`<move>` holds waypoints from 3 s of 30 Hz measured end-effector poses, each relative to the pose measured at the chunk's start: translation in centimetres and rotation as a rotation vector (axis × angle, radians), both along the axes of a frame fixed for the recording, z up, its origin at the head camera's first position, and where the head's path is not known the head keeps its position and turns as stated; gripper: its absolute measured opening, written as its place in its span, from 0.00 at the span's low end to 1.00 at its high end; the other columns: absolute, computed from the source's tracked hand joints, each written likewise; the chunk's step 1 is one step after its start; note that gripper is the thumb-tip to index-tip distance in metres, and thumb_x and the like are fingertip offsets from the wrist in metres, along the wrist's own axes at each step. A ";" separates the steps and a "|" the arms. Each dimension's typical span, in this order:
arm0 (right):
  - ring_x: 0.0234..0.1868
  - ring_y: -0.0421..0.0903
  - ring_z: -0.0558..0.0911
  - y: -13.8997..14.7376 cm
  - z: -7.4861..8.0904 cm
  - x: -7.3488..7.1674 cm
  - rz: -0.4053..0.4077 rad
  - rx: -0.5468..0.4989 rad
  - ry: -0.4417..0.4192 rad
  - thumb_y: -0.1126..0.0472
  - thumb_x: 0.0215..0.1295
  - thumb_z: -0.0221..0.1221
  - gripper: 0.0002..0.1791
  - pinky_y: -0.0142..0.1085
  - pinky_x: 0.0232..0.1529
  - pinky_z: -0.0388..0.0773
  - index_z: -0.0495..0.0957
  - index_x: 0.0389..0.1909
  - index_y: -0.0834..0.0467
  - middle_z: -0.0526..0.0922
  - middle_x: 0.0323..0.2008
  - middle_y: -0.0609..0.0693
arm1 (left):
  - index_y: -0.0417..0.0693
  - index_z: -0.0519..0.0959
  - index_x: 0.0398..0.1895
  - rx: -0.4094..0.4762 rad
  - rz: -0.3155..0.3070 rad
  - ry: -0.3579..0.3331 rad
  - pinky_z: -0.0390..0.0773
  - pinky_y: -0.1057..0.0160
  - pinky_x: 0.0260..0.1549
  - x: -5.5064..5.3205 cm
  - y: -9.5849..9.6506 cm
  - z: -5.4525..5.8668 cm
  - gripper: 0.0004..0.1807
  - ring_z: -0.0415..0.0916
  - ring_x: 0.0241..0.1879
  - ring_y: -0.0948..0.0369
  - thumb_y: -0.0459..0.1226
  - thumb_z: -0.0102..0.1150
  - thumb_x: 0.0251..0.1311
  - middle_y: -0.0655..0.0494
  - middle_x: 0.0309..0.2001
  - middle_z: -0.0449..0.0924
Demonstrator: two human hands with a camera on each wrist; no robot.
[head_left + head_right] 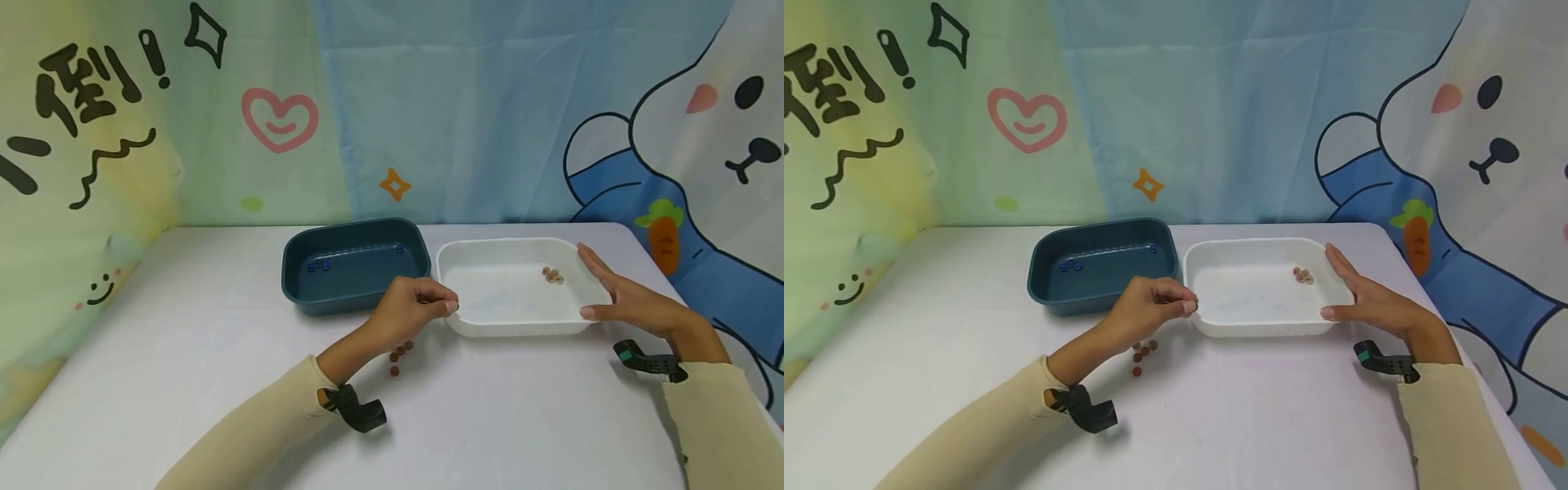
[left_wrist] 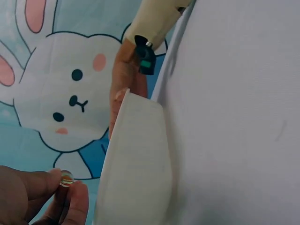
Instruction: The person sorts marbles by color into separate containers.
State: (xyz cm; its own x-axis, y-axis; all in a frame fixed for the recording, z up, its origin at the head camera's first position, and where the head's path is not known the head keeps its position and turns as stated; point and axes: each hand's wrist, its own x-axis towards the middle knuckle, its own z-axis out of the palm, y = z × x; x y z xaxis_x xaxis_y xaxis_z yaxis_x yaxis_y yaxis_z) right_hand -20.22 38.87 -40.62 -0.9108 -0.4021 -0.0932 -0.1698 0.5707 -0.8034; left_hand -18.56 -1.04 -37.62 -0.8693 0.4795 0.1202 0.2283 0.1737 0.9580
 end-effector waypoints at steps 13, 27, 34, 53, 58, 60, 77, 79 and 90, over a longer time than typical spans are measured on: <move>0.71 0.70 0.31 -0.4 -0.1 -0.1 0.006 -0.025 -0.001 0.63 0.60 0.65 0.61 0.73 0.52 0.52 0.26 0.74 0.32 0.20 0.74 0.37 | 0.34 0.85 0.41 -0.066 0.059 -0.018 0.79 0.68 0.35 -3.7 1.5 1.1 0.07 0.82 0.35 0.62 0.27 0.61 0.61 0.50 0.36 0.85; 0.71 0.69 0.28 -0.2 -0.4 0.3 -0.001 -0.024 -0.017 0.62 0.60 0.65 0.61 0.77 0.50 0.47 0.27 0.75 0.32 0.20 0.74 0.41 | 0.35 0.84 0.44 -0.104 0.077 -0.112 0.80 0.56 0.43 -6.4 2.1 0.9 0.09 0.81 0.37 0.61 0.30 0.63 0.62 0.52 0.36 0.85; 0.71 0.70 0.31 -0.1 -0.4 0.3 0.002 -0.025 -0.003 0.62 0.60 0.65 0.61 0.76 0.49 0.50 0.27 0.75 0.32 0.20 0.74 0.39 | 0.35 0.85 0.42 -0.154 0.118 -0.106 0.80 0.65 0.35 -7.9 3.3 0.7 0.08 0.83 0.35 0.61 0.30 0.63 0.62 0.51 0.35 0.85; 0.71 0.72 0.31 -0.2 0.1 0.3 0.000 -0.021 0.000 0.62 0.60 0.65 0.61 0.76 0.50 0.50 0.27 0.75 0.32 0.20 0.74 0.41 | 0.37 0.84 0.46 -0.174 0.165 -0.071 0.79 0.66 0.35 -8.6 3.3 1.1 0.13 0.80 0.37 0.61 0.34 0.68 0.58 0.53 0.37 0.83; 0.71 0.73 0.33 -0.3 0.2 0.3 -0.001 -0.014 0.002 0.61 0.60 0.65 0.61 0.75 0.49 0.51 0.26 0.75 0.32 0.19 0.74 0.45 | 0.36 0.84 0.47 -0.265 0.104 0.019 0.79 0.67 0.32 -8.1 2.7 1.4 0.14 0.80 0.37 0.61 0.35 0.67 0.60 0.52 0.39 0.83; 0.71 0.73 0.32 -0.3 0.2 0.3 -0.002 -0.013 0.005 0.62 0.60 0.65 0.61 0.75 0.49 0.52 0.26 0.75 0.33 0.19 0.75 0.47 | 0.36 0.84 0.47 -0.319 0.069 0.075 0.79 0.67 0.32 -7.8 2.6 1.6 0.14 0.80 0.37 0.61 0.35 0.66 0.60 0.51 0.39 0.84; 0.71 0.70 0.30 -0.2 0.1 0.1 0.000 -0.018 -0.005 0.63 0.61 0.64 0.61 0.76 0.52 0.48 0.26 0.75 0.36 0.20 0.75 0.48 | 0.37 0.85 0.43 -0.401 -0.095 0.179 0.77 0.70 0.31 -4.3 -0.2 1.7 0.11 0.79 0.33 0.66 0.35 0.65 0.61 0.54 0.35 0.84; 0.71 0.69 0.28 -0.2 0.1 0.1 0.003 -0.019 -0.003 0.63 0.61 0.64 0.61 0.76 0.52 0.47 0.26 0.75 0.36 0.20 0.75 0.47 | 0.36 0.84 0.44 -0.401 -0.107 0.189 0.78 0.70 0.32 -3.8 -0.6 1.7 0.11 0.79 0.33 0.66 0.34 0.65 0.61 0.54 0.36 0.84; 0.71 0.70 0.31 -0.1 0.0 0.0 0.003 -0.019 -0.001 0.63 0.62 0.64 0.60 0.76 0.51 0.47 0.27 0.74 0.31 0.20 0.74 0.37 | 0.38 0.85 0.44 -0.364 -0.126 0.204 0.78 0.69 0.30 -1.6 -2.0 1.2 0.10 0.77 0.31 0.66 0.33 0.65 0.60 0.57 0.34 0.83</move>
State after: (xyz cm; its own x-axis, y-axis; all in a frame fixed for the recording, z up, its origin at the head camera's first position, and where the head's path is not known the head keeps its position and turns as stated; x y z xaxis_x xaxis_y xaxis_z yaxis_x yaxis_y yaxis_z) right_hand -20.26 38.82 -40.61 -0.9095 -0.4065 -0.0869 -0.1703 0.5551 -0.8142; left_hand -20.13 -3.04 -36.46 -0.7770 0.6235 0.0869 0.4479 0.4505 0.7723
